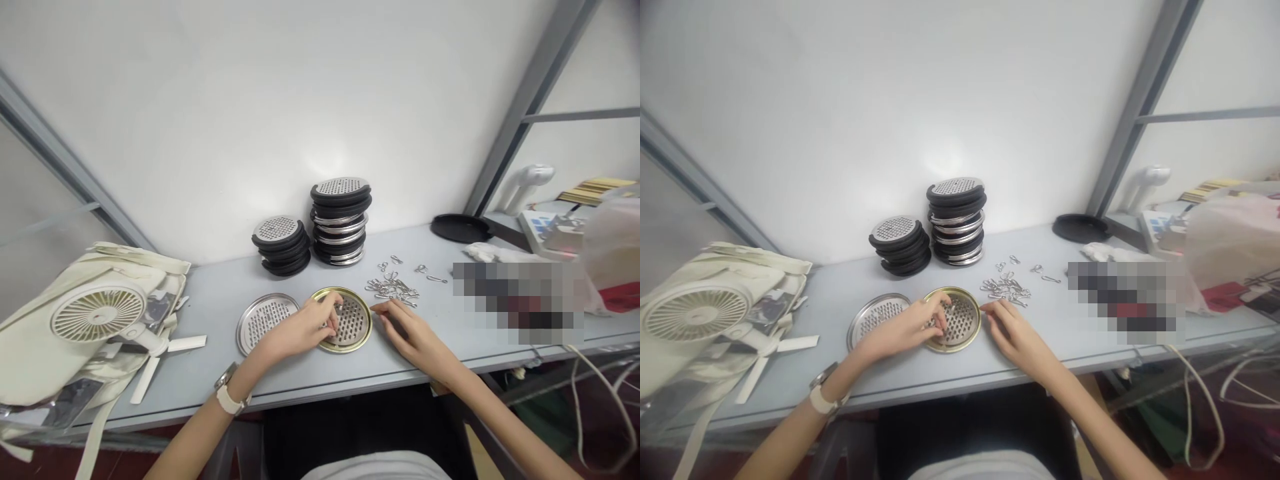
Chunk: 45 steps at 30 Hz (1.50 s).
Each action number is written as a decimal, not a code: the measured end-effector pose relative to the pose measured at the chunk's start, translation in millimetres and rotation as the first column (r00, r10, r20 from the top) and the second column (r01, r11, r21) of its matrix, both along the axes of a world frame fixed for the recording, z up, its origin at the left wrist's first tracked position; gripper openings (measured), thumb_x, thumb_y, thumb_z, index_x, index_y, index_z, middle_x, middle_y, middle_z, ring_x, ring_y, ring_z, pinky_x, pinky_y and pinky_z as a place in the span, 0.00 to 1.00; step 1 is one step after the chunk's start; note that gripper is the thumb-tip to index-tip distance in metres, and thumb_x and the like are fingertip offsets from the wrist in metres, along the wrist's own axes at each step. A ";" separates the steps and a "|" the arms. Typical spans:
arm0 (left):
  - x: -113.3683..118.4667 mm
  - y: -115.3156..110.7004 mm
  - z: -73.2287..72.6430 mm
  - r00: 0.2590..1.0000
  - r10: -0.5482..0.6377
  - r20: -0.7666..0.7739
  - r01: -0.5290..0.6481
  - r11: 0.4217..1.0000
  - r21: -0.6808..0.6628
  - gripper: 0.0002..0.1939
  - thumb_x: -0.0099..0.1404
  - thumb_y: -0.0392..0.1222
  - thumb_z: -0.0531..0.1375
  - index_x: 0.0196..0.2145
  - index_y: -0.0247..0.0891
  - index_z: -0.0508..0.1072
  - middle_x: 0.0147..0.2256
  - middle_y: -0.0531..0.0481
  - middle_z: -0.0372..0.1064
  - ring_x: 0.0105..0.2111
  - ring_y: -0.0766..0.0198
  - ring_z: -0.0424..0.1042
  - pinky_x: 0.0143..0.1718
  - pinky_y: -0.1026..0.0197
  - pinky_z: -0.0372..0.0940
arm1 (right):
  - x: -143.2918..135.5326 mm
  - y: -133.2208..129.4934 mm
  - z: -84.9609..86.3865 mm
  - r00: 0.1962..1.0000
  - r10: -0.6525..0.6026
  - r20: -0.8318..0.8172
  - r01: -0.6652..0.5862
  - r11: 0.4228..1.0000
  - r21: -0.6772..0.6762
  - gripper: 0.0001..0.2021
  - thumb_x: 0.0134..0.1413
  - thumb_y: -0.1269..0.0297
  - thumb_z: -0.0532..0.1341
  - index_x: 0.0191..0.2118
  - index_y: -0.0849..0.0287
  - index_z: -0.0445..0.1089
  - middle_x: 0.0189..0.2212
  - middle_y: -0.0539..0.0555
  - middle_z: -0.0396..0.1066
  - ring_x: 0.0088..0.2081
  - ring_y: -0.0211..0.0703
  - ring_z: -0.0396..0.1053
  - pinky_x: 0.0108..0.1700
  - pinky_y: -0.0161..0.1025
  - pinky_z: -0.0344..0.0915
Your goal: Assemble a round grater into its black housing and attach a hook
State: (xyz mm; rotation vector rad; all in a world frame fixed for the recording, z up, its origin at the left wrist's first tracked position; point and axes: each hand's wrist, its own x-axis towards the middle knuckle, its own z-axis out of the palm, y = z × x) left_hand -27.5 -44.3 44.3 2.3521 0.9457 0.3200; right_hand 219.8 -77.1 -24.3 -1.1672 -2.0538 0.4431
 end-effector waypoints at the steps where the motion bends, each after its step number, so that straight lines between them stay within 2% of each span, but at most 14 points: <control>1: -3.3 2.5 -1.0 0.999 0.037 0.007 -0.037 0.999 0.020 0.20 0.63 0.35 0.55 0.52 0.41 0.58 0.39 0.49 0.71 0.43 0.58 0.68 0.47 0.55 0.61 | 0.3 -0.3 -0.1 1.000 0.004 0.000 -0.004 1.000 0.006 0.12 0.66 0.67 0.47 0.49 0.55 0.64 0.40 0.57 0.67 0.43 0.46 0.66 0.47 0.45 0.65; 4: -16.1 6.5 -5.1 0.975 0.201 0.092 -0.208 0.976 0.062 0.15 0.67 0.41 0.51 0.52 0.42 0.59 0.42 0.48 0.71 0.43 0.58 0.69 0.47 0.55 0.62 | 1.3 -1.8 0.3 1.000 0.014 0.005 -0.014 1.000 0.021 0.13 0.65 0.67 0.47 0.51 0.55 0.63 0.40 0.57 0.68 0.43 0.46 0.67 0.47 0.45 0.66; 6: -24.3 7.8 -9.4 0.951 0.281 0.128 -0.295 0.950 0.107 0.12 0.69 0.42 0.48 0.49 0.41 0.60 0.41 0.48 0.70 0.42 0.59 0.69 0.46 0.55 0.63 | 0.1 -3.7 2.5 1.000 0.020 0.023 -0.021 0.999 0.038 0.14 0.65 0.67 0.47 0.52 0.54 0.63 0.40 0.57 0.68 0.44 0.46 0.67 0.47 0.45 0.66; 11: -31.1 18.1 -20.2 0.936 0.352 0.024 -0.347 0.906 0.241 0.07 0.67 0.39 0.48 0.40 0.39 0.64 0.37 0.46 0.69 0.39 0.57 0.69 0.41 0.55 0.62 | -18.2 -7.1 14.3 0.981 0.111 0.159 -0.126 0.988 0.085 0.17 0.65 0.67 0.49 0.56 0.54 0.63 0.49 0.60 0.65 0.53 0.49 0.62 0.54 0.49 0.62; 15: -25.3 36.1 -26.1 0.903 0.429 -0.030 -0.407 0.876 0.260 0.07 0.66 0.39 0.50 0.39 0.38 0.66 0.30 0.47 0.70 0.30 0.59 0.70 0.33 0.58 0.61 | -37.9 -3.1 15.5 0.951 0.113 0.286 -0.146 0.984 0.099 0.17 0.65 0.62 0.50 0.56 0.54 0.65 0.55 0.61 0.63 0.60 0.53 0.55 0.60 0.55 0.56; 19: -23.3 51.2 -32.9 0.926 0.377 -0.031 -0.365 0.911 0.192 0.06 0.63 0.39 0.52 0.32 0.37 0.69 0.25 0.50 0.69 0.26 0.62 0.68 0.29 0.62 0.59 | -46.4 0.9 8.6 0.929 0.095 0.356 -0.135 0.987 0.088 0.19 0.66 0.59 0.50 0.58 0.55 0.65 0.59 0.62 0.61 0.63 0.55 0.52 0.61 0.58 0.54; 23: -26.5 58.2 -40.0 0.943 0.331 0.025 -0.331 0.937 0.112 0.07 0.60 0.39 0.54 0.32 0.36 0.71 0.25 0.51 0.69 0.27 0.64 0.68 0.30 0.63 0.60 | -46.3 0.3 5.3 0.920 0.105 0.377 -0.147 0.986 0.084 0.20 0.67 0.59 0.48 0.60 0.55 0.62 0.62 0.61 0.58 0.65 0.54 0.49 0.62 0.59 0.53; 28: -27.3 59.8 -45.3 0.946 0.323 0.036 -0.324 0.932 0.159 0.06 0.60 0.37 0.53 0.31 0.37 0.71 0.24 0.53 0.68 0.26 0.65 0.66 0.30 0.63 0.59 | -45.0 0.0 3.7 0.904 0.140 0.403 -0.165 0.986 0.028 0.22 0.67 0.58 0.47 0.63 0.55 0.58 0.65 0.60 0.53 0.67 0.54 0.43 0.63 0.59 0.48; 33: -26.1 55.5 -44.4 0.941 0.337 -0.016 -0.328 0.923 0.201 0.07 0.59 0.36 0.53 0.33 0.38 0.70 0.23 0.54 0.66 0.25 0.65 0.65 0.29 0.63 0.57 | -43.2 1.0 1.1 0.936 0.121 0.330 -0.139 0.990 0.031 0.21 0.67 0.60 0.47 0.63 0.52 0.57 0.66 0.57 0.49 0.67 0.50 0.42 0.64 0.56 0.49; 35: -26.0 53.2 -43.2 0.942 0.332 -0.042 -0.318 0.929 0.190 0.08 0.58 0.35 0.54 0.36 0.38 0.70 0.22 0.55 0.65 0.24 0.64 0.64 0.28 0.63 0.56 | -41.8 1.0 0.2 0.956 0.071 0.284 -0.090 0.994 0.054 0.20 0.68 0.61 0.47 0.61 0.53 0.60 0.66 0.57 0.50 0.67 0.49 0.44 0.64 0.54 0.49; 40: -26.1 49.5 -41.1 0.952 0.299 -0.072 -0.286 0.947 0.146 0.13 0.57 0.36 0.54 0.42 0.40 0.68 0.22 0.57 0.64 0.24 0.64 0.64 0.26 0.63 0.53 | -39.6 -0.1 -2.4 0.972 -0.039 0.232 0.021 0.996 0.083 0.17 0.67 0.62 0.48 0.54 0.59 0.66 0.58 0.62 0.61 0.61 0.49 0.56 0.61 0.52 0.55; 45: -25.8 46.8 -38.4 0.949 0.308 -0.072 -0.296 0.944 0.146 0.14 0.59 0.38 0.54 0.44 0.39 0.66 0.21 0.58 0.61 0.23 0.64 0.63 0.26 0.63 0.53 | -40.3 0.5 -5.1 0.962 0.007 0.272 -0.043 0.991 0.126 0.17 0.66 0.64 0.48 0.56 0.60 0.64 0.57 0.63 0.63 0.62 0.49 0.55 0.61 0.52 0.55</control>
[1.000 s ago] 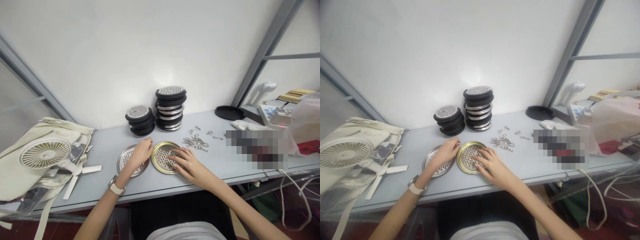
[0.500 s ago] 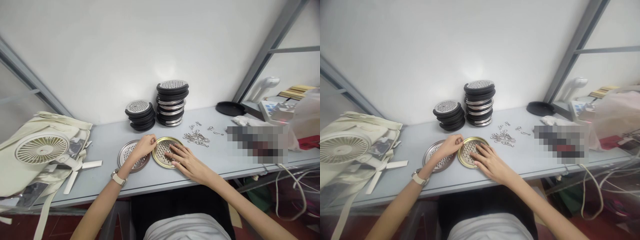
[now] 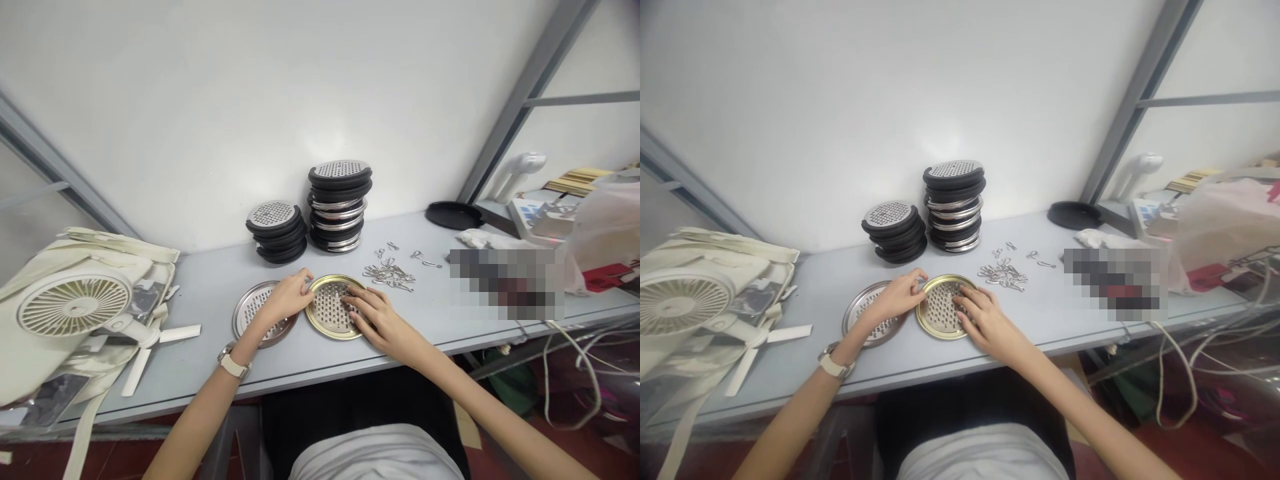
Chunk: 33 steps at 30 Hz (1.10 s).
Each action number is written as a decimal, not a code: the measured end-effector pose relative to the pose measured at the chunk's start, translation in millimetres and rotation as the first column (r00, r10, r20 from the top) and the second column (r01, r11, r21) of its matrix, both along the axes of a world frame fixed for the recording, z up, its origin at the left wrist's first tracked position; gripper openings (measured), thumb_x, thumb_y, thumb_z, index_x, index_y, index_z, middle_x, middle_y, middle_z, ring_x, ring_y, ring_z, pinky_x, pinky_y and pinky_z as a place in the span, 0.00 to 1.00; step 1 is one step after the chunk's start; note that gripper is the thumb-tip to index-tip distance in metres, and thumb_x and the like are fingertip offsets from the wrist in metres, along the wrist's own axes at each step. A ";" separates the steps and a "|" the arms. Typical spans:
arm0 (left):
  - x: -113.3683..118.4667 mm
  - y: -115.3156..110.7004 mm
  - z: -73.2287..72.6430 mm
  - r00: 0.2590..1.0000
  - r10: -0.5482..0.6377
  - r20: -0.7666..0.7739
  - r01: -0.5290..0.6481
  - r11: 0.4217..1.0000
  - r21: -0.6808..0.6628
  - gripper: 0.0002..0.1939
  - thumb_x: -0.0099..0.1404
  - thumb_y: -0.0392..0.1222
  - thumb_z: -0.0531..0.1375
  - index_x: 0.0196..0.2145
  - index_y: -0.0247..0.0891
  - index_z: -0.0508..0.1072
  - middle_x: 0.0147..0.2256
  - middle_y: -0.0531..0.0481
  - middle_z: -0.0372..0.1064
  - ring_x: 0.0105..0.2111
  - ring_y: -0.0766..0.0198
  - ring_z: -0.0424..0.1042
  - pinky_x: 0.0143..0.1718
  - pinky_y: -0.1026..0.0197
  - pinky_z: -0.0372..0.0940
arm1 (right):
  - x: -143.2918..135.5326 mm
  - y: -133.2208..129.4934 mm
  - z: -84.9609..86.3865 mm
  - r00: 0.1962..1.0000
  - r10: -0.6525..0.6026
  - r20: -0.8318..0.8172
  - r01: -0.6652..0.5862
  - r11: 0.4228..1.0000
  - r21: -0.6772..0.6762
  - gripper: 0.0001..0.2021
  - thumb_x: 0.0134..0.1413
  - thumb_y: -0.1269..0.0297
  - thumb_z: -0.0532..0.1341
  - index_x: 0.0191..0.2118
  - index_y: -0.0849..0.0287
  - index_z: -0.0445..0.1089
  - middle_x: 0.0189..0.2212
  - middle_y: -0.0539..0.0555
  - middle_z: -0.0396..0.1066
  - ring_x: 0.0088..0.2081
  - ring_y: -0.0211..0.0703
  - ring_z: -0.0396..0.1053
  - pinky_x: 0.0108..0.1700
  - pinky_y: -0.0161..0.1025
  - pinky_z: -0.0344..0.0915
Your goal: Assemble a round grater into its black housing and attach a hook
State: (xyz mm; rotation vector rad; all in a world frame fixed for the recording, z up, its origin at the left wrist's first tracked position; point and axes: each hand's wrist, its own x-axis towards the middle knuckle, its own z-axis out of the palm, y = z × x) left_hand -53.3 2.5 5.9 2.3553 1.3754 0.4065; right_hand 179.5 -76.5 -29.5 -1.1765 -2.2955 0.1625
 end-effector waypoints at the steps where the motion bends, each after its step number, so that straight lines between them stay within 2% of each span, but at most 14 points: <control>1: 0.1 -0.4 0.5 1.000 -0.001 0.001 0.001 1.000 -0.006 0.14 0.59 0.38 0.53 0.44 0.39 0.66 0.20 0.58 0.60 0.23 0.64 0.63 0.26 0.63 0.53 | -0.2 0.2 -0.2 1.000 0.014 0.005 -0.014 1.000 0.004 0.17 0.66 0.65 0.48 0.57 0.60 0.62 0.58 0.63 0.62 0.63 0.48 0.54 0.62 0.51 0.54; 5: 0.8 -1.0 0.2 1.000 0.011 -0.029 -0.010 1.000 0.006 0.11 0.62 0.39 0.53 0.43 0.40 0.66 0.21 0.58 0.61 0.24 0.63 0.64 0.27 0.63 0.53 | -0.4 0.2 0.8 0.999 -0.009 -0.034 0.008 1.000 -0.021 0.20 0.67 0.64 0.47 0.61 0.58 0.54 0.62 0.61 0.56 0.64 0.47 0.50 0.63 0.51 0.51; 8: 2.1 -1.4 -0.3 0.996 0.077 -0.053 -0.072 0.993 0.094 0.11 0.65 0.43 0.51 0.44 0.40 0.66 0.23 0.56 0.64 0.26 0.62 0.65 0.29 0.62 0.55 | 0.8 0.3 1.4 0.986 -0.112 -0.126 0.110 0.994 -0.019 0.17 0.66 0.65 0.46 0.58 0.57 0.55 0.57 0.62 0.61 0.64 0.49 0.50 0.62 0.53 0.51; 10: 3.9 -3.2 1.8 0.996 0.087 -0.017 -0.083 0.983 0.164 0.12 0.66 0.46 0.52 0.44 0.40 0.66 0.28 0.53 0.67 0.30 0.61 0.67 0.32 0.61 0.58 | 2.6 1.0 0.6 0.963 -0.197 -0.185 0.194 0.980 -0.036 0.14 0.65 0.65 0.47 0.54 0.57 0.57 0.52 0.62 0.64 0.60 0.51 0.56 0.59 0.54 0.54; 12: 7.2 -6.9 6.3 0.999 -0.018 0.043 0.009 0.980 0.200 0.13 0.66 0.49 0.53 0.44 0.40 0.66 0.36 0.50 0.68 0.37 0.60 0.68 0.39 0.59 0.61 | 4.6 1.9 -0.9 0.940 -0.262 -0.219 0.252 0.965 -0.072 0.12 0.64 0.65 0.49 0.50 0.57 0.59 0.47 0.61 0.66 0.53 0.52 0.61 0.55 0.53 0.58; 14: 12.3 -11.6 11.6 0.976 -0.203 0.077 0.185 0.964 0.190 0.17 0.65 0.53 0.55 0.47 0.41 0.66 0.44 0.47 0.67 0.45 0.58 0.67 0.47 0.57 0.61 | 6.2 2.8 -2.2 0.931 -0.288 -0.225 0.270 0.957 -0.105 0.10 0.62 0.65 0.51 0.48 0.56 0.60 0.45 0.59 0.67 0.48 0.52 0.64 0.52 0.53 0.59; 17: 22.1 -16.5 16.2 0.899 -0.434 0.056 0.428 0.898 0.103 0.31 0.58 0.59 0.61 0.55 0.43 0.62 0.53 0.44 0.63 0.55 0.53 0.60 0.56 0.51 0.55 | 7.3 3.7 -3.1 0.932 -0.288 -0.221 0.267 0.956 -0.122 0.10 0.60 0.65 0.52 0.47 0.56 0.60 0.43 0.58 0.67 0.46 0.52 0.64 0.50 0.52 0.59; 19: 28.6 -16.6 15.9 0.849 -0.528 0.029 0.526 0.849 0.053 0.42 0.52 0.61 0.64 0.59 0.43 0.57 0.58 0.42 0.58 0.60 0.50 0.54 0.60 0.48 0.51 | 7.5 3.9 -3.1 0.933 -0.286 -0.218 0.264 0.957 -0.124 0.10 0.60 0.65 0.52 0.48 0.56 0.60 0.42 0.58 0.67 0.45 0.51 0.63 0.50 0.51 0.59; 21: 34.1 -14.8 14.0 0.818 -0.575 0.015 0.575 0.818 0.030 0.49 0.48 0.63 0.66 0.62 0.42 0.53 0.60 0.40 0.54 0.62 0.48 0.50 0.62 0.47 0.48 | 7.5 4.2 -3.2 0.936 -0.280 -0.216 0.258 0.958 -0.122 0.11 0.61 0.65 0.51 0.48 0.56 0.60 0.42 0.58 0.68 0.45 0.51 0.63 0.50 0.51 0.59; 25: 40.6 -12.9 10.4 0.797 -0.604 0.001 0.603 0.797 0.031 0.55 0.43 0.65 0.67 0.63 0.40 0.51 0.61 0.38 0.53 0.63 0.46 0.50 0.63 0.45 0.47 | 7.9 4.6 -4.4 0.937 -0.275 -0.213 0.255 0.960 -0.118 0.11 0.61 0.66 0.50 0.48 0.56 0.60 0.42 0.58 0.68 0.45 0.51 0.63 0.50 0.51 0.59; 33: 39.5 -16.1 6.1 0.819 -0.565 -0.095 0.571 0.820 0.042 0.60 0.44 0.68 0.65 0.66 0.39 0.44 0.65 0.37 0.42 0.65 0.44 0.41 0.64 0.43 0.42 | 10.2 7.0 -9.4 0.943 -0.268 -0.197 0.247 0.961 -0.124 0.13 0.59 0.69 0.50 0.49 0.57 0.59 0.43 0.59 0.67 0.46 0.52 0.63 0.49 0.50 0.59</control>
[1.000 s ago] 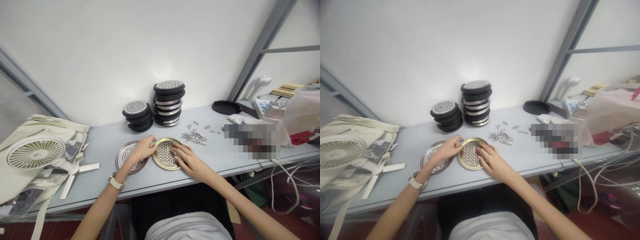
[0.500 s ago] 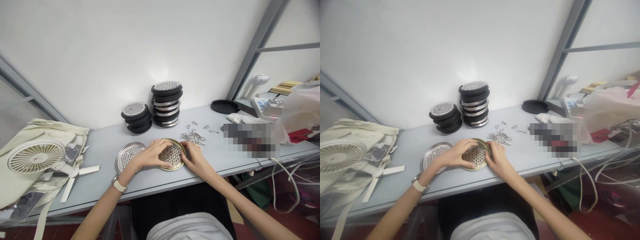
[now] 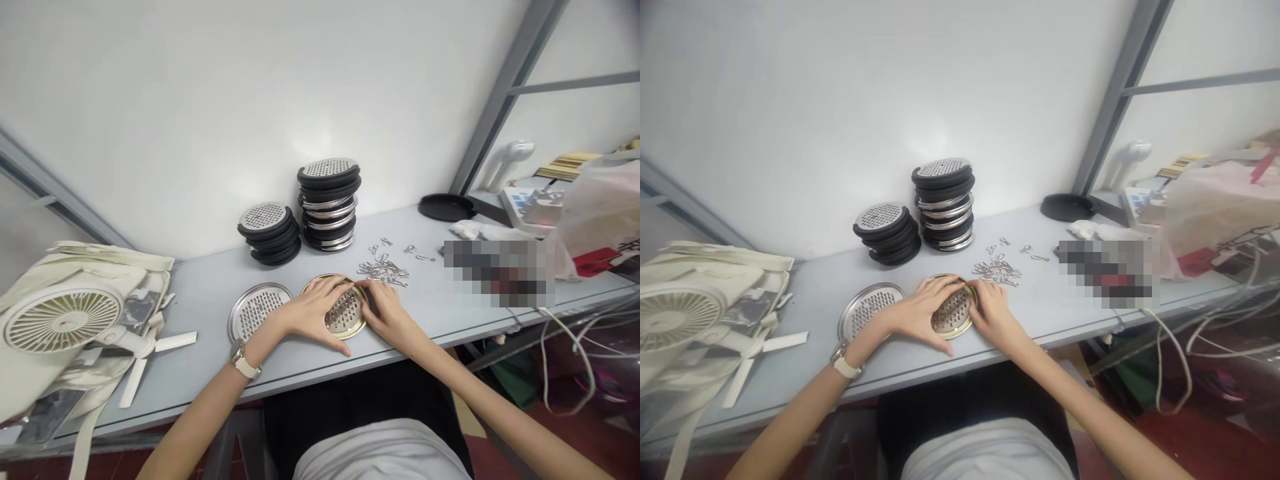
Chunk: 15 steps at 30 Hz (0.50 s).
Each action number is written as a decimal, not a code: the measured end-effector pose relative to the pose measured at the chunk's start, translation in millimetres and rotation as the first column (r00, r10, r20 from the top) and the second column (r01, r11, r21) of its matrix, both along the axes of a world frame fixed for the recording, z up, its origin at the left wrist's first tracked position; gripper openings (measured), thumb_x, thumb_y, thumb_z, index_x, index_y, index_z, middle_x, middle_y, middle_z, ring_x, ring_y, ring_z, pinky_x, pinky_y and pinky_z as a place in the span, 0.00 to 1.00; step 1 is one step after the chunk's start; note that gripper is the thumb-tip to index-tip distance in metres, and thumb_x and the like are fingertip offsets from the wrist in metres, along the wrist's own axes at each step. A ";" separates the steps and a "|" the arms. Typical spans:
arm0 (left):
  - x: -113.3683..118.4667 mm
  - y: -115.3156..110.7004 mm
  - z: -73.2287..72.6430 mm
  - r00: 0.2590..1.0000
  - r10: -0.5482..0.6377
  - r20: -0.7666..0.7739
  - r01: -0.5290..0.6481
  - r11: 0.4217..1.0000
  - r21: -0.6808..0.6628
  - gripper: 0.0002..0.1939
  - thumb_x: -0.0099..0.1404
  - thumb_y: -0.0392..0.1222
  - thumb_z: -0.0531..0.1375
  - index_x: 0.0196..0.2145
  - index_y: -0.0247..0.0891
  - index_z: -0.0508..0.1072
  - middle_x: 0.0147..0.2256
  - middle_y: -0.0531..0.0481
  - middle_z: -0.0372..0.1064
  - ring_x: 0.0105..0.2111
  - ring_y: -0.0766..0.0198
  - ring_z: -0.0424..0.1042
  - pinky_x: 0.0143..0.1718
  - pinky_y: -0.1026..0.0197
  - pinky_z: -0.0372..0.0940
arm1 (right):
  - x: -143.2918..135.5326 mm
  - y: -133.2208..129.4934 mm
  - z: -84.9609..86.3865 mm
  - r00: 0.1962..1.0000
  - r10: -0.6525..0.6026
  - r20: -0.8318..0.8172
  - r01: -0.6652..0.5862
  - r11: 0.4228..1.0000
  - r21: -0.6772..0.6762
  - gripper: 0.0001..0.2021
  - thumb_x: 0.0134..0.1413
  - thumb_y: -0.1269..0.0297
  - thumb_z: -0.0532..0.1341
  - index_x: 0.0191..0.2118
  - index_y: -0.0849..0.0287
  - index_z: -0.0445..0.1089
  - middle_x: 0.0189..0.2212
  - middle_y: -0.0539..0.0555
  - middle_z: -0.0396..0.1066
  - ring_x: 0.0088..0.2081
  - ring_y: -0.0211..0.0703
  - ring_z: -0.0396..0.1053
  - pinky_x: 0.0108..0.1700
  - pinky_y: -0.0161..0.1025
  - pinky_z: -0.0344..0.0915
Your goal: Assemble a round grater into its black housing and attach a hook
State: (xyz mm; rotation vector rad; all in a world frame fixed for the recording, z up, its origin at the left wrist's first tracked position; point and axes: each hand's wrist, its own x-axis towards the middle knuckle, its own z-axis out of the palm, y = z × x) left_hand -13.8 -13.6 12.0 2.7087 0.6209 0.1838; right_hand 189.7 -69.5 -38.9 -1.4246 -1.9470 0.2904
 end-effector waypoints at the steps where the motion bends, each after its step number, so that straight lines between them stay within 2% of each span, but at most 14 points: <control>1: 0.4 0.0 0.2 1.000 -0.005 0.000 0.005 1.000 0.000 0.59 0.44 0.68 0.65 0.66 0.39 0.44 0.65 0.37 0.43 0.65 0.45 0.42 0.64 0.43 0.42 | 0.3 0.5 -0.9 1.000 0.004 0.002 -0.004 1.000 0.003 0.13 0.59 0.69 0.50 0.49 0.57 0.59 0.43 0.58 0.67 0.46 0.51 0.63 0.49 0.50 0.58; 7: 4.9 -2.1 4.3 0.999 -0.001 0.040 0.001 1.000 -0.009 0.52 0.47 0.65 0.65 0.63 0.42 0.50 0.60 0.40 0.55 0.62 0.47 0.51 0.63 0.45 0.45 | 0.4 1.8 -3.4 1.000 0.012 -0.004 -0.012 1.000 0.008 0.12 0.59 0.71 0.50 0.48 0.57 0.59 0.42 0.58 0.67 0.46 0.51 0.63 0.49 0.50 0.57; 15: 5.0 -5.3 4.5 0.999 0.027 0.044 -0.028 0.999 0.017 0.50 0.46 0.65 0.65 0.61 0.43 0.53 0.59 0.41 0.56 0.60 0.47 0.53 0.62 0.46 0.45 | -0.7 0.5 -0.8 1.000 0.011 0.010 -0.011 1.000 0.019 0.10 0.60 0.70 0.49 0.47 0.57 0.59 0.41 0.57 0.67 0.45 0.50 0.63 0.48 0.49 0.57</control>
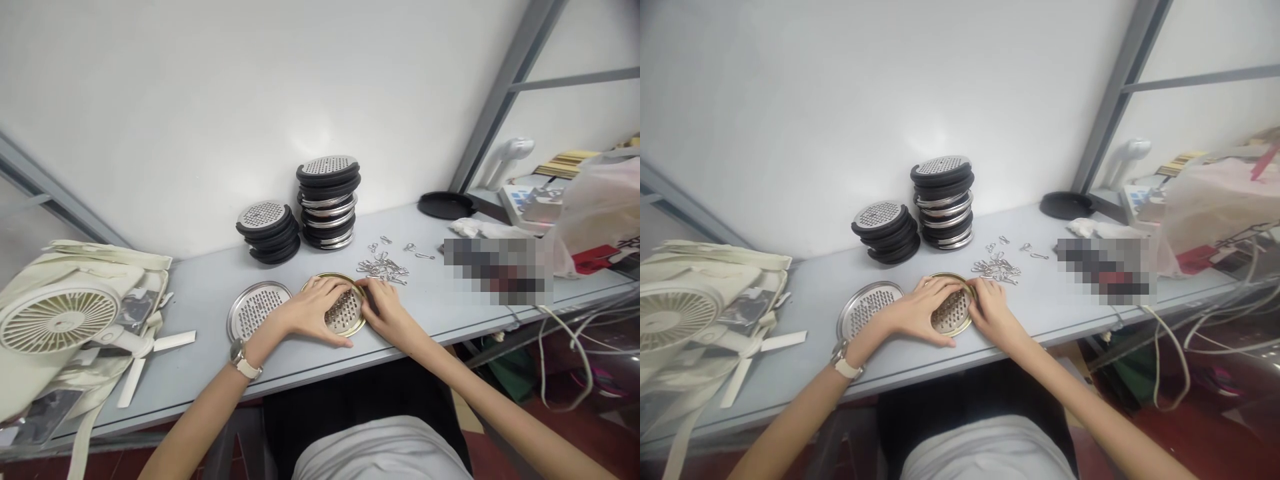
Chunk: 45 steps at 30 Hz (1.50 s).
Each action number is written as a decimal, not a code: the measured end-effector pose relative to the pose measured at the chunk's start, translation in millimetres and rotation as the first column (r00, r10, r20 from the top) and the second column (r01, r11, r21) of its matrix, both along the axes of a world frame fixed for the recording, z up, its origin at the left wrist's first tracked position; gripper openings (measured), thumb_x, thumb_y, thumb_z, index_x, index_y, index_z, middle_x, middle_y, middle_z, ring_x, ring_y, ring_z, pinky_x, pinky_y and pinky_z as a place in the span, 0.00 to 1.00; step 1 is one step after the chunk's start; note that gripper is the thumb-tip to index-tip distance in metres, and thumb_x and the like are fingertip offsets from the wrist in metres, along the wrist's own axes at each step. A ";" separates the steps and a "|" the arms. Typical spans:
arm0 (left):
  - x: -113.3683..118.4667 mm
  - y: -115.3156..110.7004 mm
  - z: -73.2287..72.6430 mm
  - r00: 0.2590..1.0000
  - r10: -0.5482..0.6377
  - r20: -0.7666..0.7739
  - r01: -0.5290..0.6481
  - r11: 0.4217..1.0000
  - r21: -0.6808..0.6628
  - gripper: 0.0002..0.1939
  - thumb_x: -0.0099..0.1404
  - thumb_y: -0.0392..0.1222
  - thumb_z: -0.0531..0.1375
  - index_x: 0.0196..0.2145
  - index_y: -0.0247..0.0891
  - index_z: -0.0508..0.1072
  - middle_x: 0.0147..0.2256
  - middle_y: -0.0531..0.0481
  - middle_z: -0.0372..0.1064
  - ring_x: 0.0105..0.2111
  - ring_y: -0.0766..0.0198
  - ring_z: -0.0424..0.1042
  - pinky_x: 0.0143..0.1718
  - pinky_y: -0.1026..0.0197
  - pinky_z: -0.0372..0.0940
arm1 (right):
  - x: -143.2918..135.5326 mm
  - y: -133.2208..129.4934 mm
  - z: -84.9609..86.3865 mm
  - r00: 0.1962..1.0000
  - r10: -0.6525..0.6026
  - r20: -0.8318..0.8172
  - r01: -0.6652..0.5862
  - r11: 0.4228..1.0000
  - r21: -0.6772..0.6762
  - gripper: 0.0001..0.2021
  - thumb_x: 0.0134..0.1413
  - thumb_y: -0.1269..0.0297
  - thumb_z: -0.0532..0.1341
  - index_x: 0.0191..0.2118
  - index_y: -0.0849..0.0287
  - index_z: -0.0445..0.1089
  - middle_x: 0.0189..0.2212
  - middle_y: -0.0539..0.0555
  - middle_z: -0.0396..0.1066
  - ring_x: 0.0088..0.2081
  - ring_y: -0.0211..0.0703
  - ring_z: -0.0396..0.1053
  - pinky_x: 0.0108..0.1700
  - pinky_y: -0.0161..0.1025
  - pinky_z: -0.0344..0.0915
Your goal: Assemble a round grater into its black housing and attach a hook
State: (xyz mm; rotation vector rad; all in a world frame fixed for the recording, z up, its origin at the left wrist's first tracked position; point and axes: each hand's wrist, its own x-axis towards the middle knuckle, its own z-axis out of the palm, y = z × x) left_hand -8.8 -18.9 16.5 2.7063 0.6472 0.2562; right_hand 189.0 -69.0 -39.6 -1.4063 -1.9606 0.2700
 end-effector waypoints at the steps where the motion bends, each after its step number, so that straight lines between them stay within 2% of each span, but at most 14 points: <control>1: 0.3 -0.1 0.2 1.000 -0.007 -0.002 0.007 1.000 0.007 0.49 0.47 0.64 0.65 0.60 0.43 0.54 0.58 0.42 0.57 0.60 0.47 0.53 0.62 0.46 0.46 | -0.1 -0.1 0.3 1.000 0.000 0.004 0.000 1.000 0.002 0.10 0.59 0.70 0.49 0.47 0.57 0.59 0.41 0.57 0.67 0.45 0.50 0.63 0.48 0.48 0.58; 7: 2.0 0.5 0.2 1.000 -0.015 -0.015 0.015 0.999 0.036 0.44 0.47 0.63 0.65 0.57 0.43 0.58 0.57 0.43 0.58 0.59 0.47 0.55 0.61 0.46 0.46 | -0.6 1.1 -0.2 1.000 -0.007 0.021 0.007 1.000 0.018 0.12 0.57 0.72 0.49 0.46 0.57 0.59 0.40 0.58 0.68 0.43 0.50 0.63 0.47 0.48 0.58; 15: 4.6 -3.1 1.7 0.999 -0.032 -0.023 0.034 0.997 0.074 0.40 0.48 0.60 0.65 0.55 0.41 0.60 0.55 0.43 0.61 0.57 0.48 0.58 0.61 0.47 0.47 | -1.8 1.3 1.5 1.000 -0.019 0.001 0.019 0.999 -0.035 0.12 0.55 0.73 0.49 0.45 0.57 0.59 0.40 0.58 0.67 0.43 0.51 0.61 0.48 0.49 0.58; 23: 4.3 -2.7 1.4 1.000 0.006 -0.002 -0.006 0.999 0.037 0.43 0.46 0.61 0.66 0.55 0.41 0.58 0.54 0.42 0.62 0.56 0.47 0.59 0.59 0.47 0.50 | -2.3 1.5 0.8 0.998 -0.056 0.011 0.056 0.998 0.003 0.12 0.54 0.73 0.50 0.44 0.58 0.61 0.38 0.58 0.67 0.41 0.50 0.62 0.45 0.49 0.59; 31: 6.0 -3.5 -0.1 1.000 -0.012 0.026 0.012 1.000 0.008 0.45 0.47 0.59 0.66 0.58 0.43 0.54 0.55 0.43 0.61 0.57 0.48 0.58 0.60 0.48 0.47 | -1.5 3.3 0.1 0.999 -0.045 0.021 0.045 0.999 0.020 0.12 0.54 0.73 0.51 0.42 0.56 0.64 0.38 0.57 0.65 0.41 0.51 0.62 0.45 0.49 0.61; 35: 5.7 -2.8 -1.1 1.000 -0.019 0.023 0.019 1.000 -0.004 0.47 0.47 0.59 0.66 0.59 0.42 0.53 0.56 0.42 0.60 0.59 0.47 0.57 0.61 0.48 0.46 | 1.2 8.2 3.9 0.999 -0.032 -0.003 0.032 0.999 -0.001 0.10 0.55 0.72 0.51 0.40 0.56 0.67 0.37 0.57 0.65 0.41 0.50 0.63 0.46 0.48 0.63; 41: 3.4 -1.3 -3.5 0.999 -0.022 0.028 0.022 1.000 -0.006 0.49 0.46 0.61 0.66 0.60 0.40 0.52 0.57 0.40 0.58 0.59 0.47 0.56 0.61 0.48 0.47 | 4.4 20.2 13.4 0.996 0.015 0.089 -0.009 0.998 -0.065 0.09 0.56 0.72 0.53 0.38 0.59 0.69 0.35 0.58 0.65 0.41 0.51 0.63 0.46 0.48 0.62; 45: 2.0 -2.0 -1.9 1.000 -0.005 0.022 0.005 1.000 -0.012 0.49 0.46 0.61 0.66 0.60 0.40 0.53 0.57 0.41 0.59 0.59 0.46 0.56 0.61 0.47 0.48 | 2.8 25.3 19.2 0.995 0.047 0.092 -0.039 0.995 -0.087 0.08 0.56 0.73 0.54 0.35 0.58 0.69 0.32 0.56 0.65 0.40 0.50 0.64 0.44 0.45 0.62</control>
